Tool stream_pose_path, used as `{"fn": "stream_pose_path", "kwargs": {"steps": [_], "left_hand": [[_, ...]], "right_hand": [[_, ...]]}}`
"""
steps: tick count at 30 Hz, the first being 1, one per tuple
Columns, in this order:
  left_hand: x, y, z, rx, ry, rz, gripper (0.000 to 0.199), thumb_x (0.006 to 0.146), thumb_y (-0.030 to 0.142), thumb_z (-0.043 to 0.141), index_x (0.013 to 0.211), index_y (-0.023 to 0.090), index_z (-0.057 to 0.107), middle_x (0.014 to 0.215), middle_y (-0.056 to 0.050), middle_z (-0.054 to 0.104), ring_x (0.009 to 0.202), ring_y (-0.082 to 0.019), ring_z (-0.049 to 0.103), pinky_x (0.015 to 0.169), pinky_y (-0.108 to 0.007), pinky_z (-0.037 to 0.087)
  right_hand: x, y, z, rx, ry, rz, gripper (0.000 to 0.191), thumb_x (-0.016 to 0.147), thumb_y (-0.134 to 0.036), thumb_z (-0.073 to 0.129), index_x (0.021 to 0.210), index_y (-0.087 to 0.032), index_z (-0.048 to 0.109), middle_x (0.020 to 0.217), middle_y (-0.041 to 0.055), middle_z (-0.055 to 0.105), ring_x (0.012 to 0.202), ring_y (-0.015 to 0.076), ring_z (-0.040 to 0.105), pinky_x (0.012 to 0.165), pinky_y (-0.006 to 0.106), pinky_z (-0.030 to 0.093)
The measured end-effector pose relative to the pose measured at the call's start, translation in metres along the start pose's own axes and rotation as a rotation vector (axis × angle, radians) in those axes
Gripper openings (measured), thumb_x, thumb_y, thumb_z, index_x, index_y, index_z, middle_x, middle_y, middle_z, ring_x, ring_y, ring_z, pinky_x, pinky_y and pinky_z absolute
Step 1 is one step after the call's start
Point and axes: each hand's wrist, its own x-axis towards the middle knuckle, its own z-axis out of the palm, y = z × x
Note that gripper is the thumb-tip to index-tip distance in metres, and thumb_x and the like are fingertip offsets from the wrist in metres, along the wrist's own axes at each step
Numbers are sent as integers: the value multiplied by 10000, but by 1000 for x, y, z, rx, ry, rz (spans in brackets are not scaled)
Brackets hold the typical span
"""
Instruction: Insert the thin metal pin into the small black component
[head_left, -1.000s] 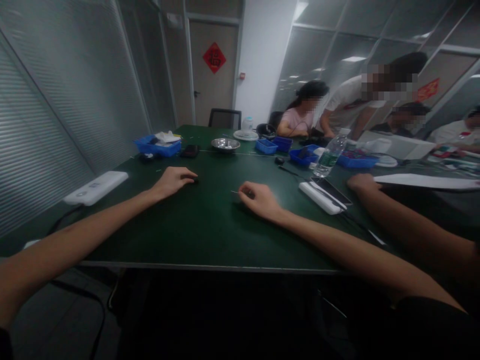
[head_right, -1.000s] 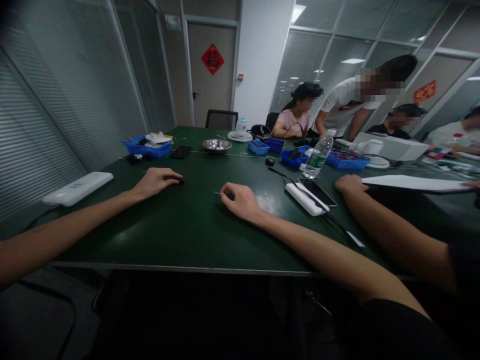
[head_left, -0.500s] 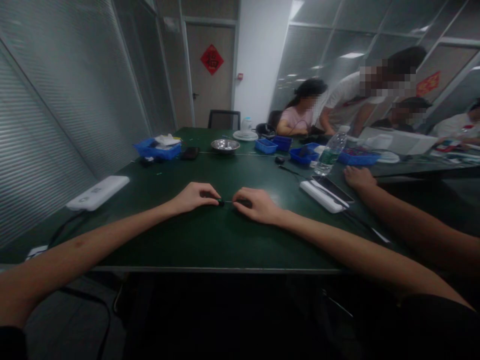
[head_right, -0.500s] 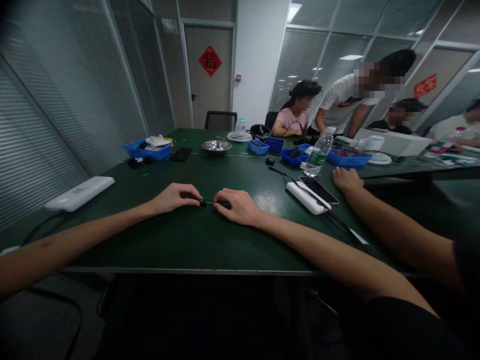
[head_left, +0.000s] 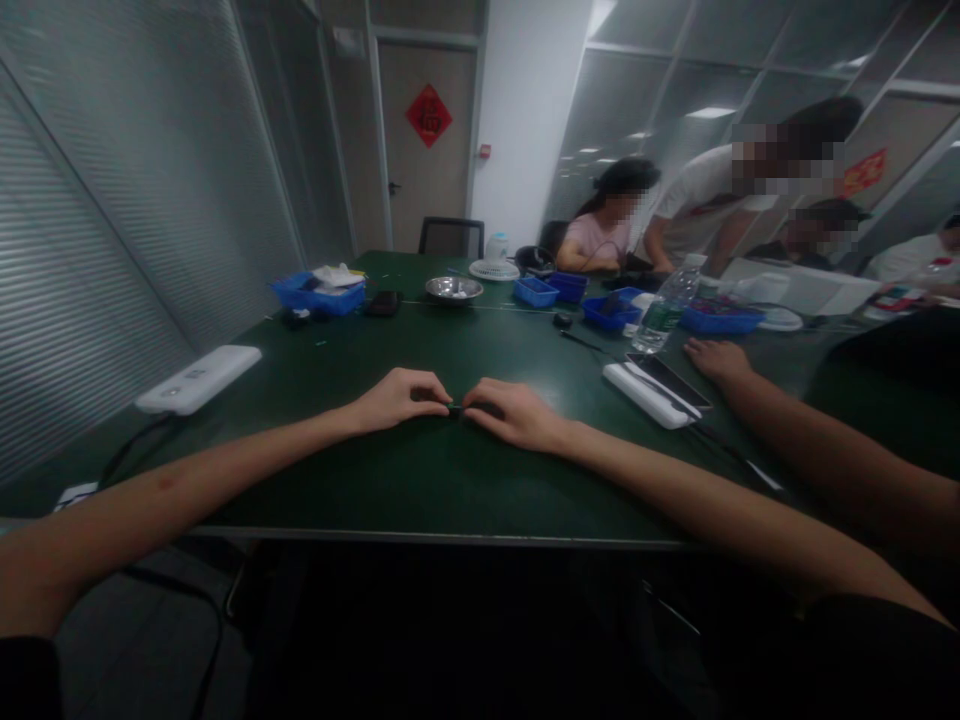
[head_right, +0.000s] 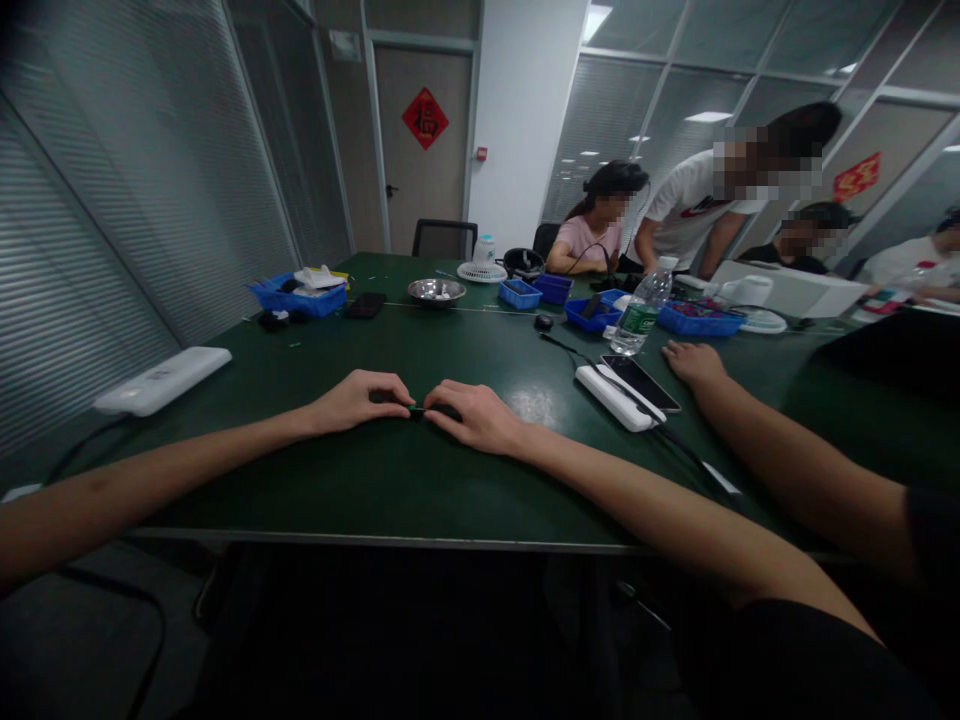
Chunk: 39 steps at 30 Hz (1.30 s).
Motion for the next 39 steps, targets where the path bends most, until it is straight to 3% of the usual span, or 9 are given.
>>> {"fn": "stream_pose_path", "kwargs": {"steps": [5, 14, 20, 23, 33, 36, 39], "left_hand": [[1, -2, 0, -15, -17, -19, 282, 914, 396, 760, 1108, 193, 777, 1024, -62, 753, 893, -197, 681, 760, -294, 508], [4, -9, 2, -181, -53, -59, 258, 901, 364, 775, 1084, 182, 785, 1064, -70, 753, 987, -212, 702, 887, -323, 531], [3, 2, 7, -7, -1, 58, 236, 918, 362, 758, 1066, 179, 779, 1034, -70, 731, 940, -201, 668, 822, -304, 499], [5, 4, 9, -23, -25, 22, 260, 923, 369, 751, 1100, 179, 770, 1015, -66, 735, 907, -197, 667, 788, -295, 493], [3, 3, 3, -97, -48, -80, 607, 900, 409, 772, 1442, 217, 577, 1030, -51, 729, 886, -187, 668, 758, -300, 495], [2, 3, 1, 7, -30, -74, 492, 899, 432, 769, 1329, 214, 671, 1005, -50, 733, 842, -184, 657, 723, -296, 479], [3, 6, 0, 105, -3, -5, 294, 935, 432, 727, 1113, 202, 765, 1042, -71, 730, 916, -204, 664, 796, -315, 491]], "right_hand": [[1, 3, 3, 21, 27, -34, 225, 1069, -343, 507, 1193, -219, 647, 1117, 67, 681, 967, 185, 656, 849, 293, 500], [1, 10, 7, 19, 42, -107, 223, 1072, -349, 512, 1178, -198, 638, 1085, 79, 674, 923, 191, 654, 801, 304, 498], [4, 9, 6, 124, 15, -86, 194, 1069, -332, 520, 1143, -194, 635, 1052, 62, 695, 920, 183, 666, 816, 298, 503], [4, 9, 7, 113, 23, -63, 189, 1062, -329, 533, 1144, -191, 631, 1061, 67, 696, 918, 185, 666, 808, 299, 504], [5, 8, 6, 47, 141, 71, 133, 1019, -274, 568, 1078, -194, 656, 990, 53, 715, 841, 173, 649, 760, 277, 468], [4, 9, 6, -14, 145, 154, 125, 993, -275, 591, 1045, -197, 674, 969, 51, 723, 817, 172, 646, 730, 268, 452], [5, 12, 7, -45, 189, 267, 137, 984, -293, 596, 1019, -198, 688, 940, 51, 726, 791, 172, 644, 702, 263, 445]]}}
